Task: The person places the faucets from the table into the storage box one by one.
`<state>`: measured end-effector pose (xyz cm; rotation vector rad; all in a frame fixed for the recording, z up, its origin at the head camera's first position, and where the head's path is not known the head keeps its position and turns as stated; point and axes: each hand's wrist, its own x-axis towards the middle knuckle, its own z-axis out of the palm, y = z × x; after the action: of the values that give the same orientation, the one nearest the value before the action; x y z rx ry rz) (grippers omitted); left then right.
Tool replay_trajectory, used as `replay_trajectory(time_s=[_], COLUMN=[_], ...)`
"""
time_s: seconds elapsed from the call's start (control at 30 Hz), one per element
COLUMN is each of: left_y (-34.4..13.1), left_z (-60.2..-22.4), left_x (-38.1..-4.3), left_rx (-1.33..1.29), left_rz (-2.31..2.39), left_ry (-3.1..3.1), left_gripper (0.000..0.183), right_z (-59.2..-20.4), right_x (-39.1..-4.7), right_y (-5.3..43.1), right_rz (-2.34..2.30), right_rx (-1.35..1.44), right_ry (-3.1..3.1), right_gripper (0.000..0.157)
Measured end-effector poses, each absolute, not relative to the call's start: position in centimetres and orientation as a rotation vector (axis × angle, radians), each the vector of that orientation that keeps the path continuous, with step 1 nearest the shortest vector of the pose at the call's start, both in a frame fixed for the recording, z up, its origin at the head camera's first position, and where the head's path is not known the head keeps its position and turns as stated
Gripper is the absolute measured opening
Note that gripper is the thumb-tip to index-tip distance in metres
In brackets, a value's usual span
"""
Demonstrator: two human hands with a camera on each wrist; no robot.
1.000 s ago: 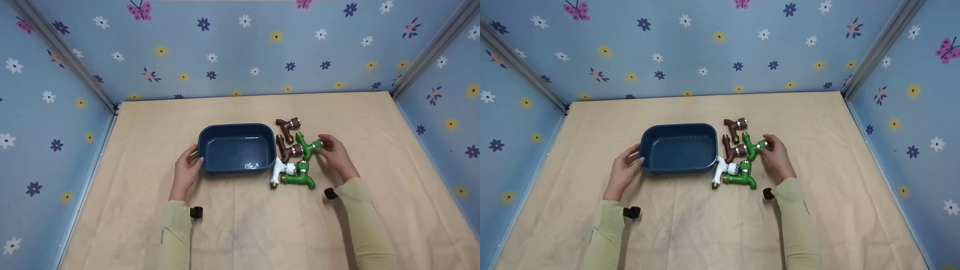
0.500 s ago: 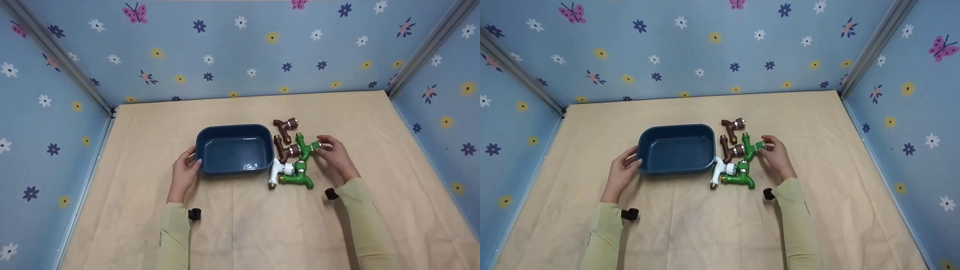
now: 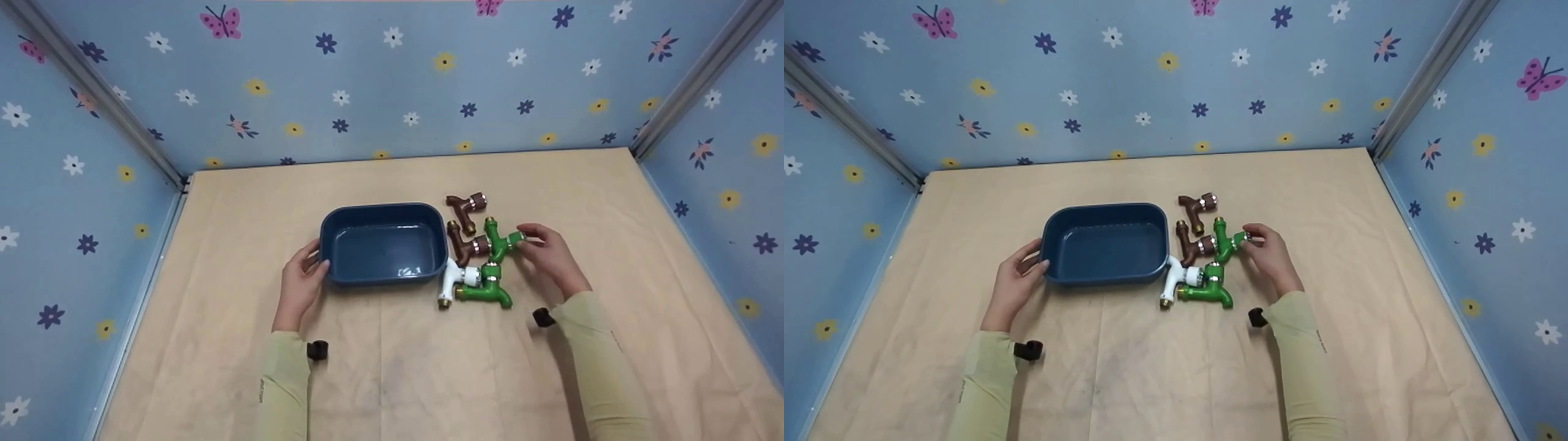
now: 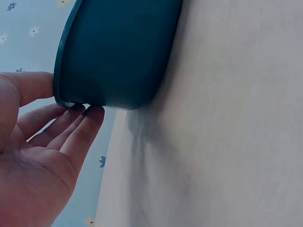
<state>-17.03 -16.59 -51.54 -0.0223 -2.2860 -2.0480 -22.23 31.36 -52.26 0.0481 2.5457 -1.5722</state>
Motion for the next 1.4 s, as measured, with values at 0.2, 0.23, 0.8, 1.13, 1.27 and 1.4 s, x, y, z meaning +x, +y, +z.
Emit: replay_trajectory(time_s=[0.2,0.23,0.8,1.13,1.27,1.4], left_y=[-16.4,-16.4,-16.9,-16.9,-17.0,-16.7], left_z=[-51.1,-51.5,-54.0,-53.6,-53.3,-51.9], left_x=[-16.7,-16.8,-17.6,-18.1,-17.9,-17.2], left_rx=[-0.028,-0.021,-0.001,0.004,0.014,-0.014], left_rz=[-2.052,-2.053,-2.032,-2.008,-2.043,-2.074], left_ry=[-2.288,-2.289,-2.28,-2.28,-2.278,-2.275], left_gripper=[0.049,0.049,0.049,0.049,0.05,0.05], right_z=[-52.2,-52.1,-50.5,-48.1,-47.2,-46.7], right_x=[-21.8,-21.7,-20.3,-20.0,-19.7,-19.3], right_y=[31.7,31.7,32.6,30.7,29.3,27.9], right_rz=[-1.559,-1.562,-1.645,-1.79,-1.878,-1.924], right_rx=[0.061,0.068,0.093,0.035,-0.023,-0.071], right_ry=[2.535,2.532,2.563,2.518,2.458,2.412], right_gripper=[0.042,0.042,0.042,0.038,0.037,0.038])
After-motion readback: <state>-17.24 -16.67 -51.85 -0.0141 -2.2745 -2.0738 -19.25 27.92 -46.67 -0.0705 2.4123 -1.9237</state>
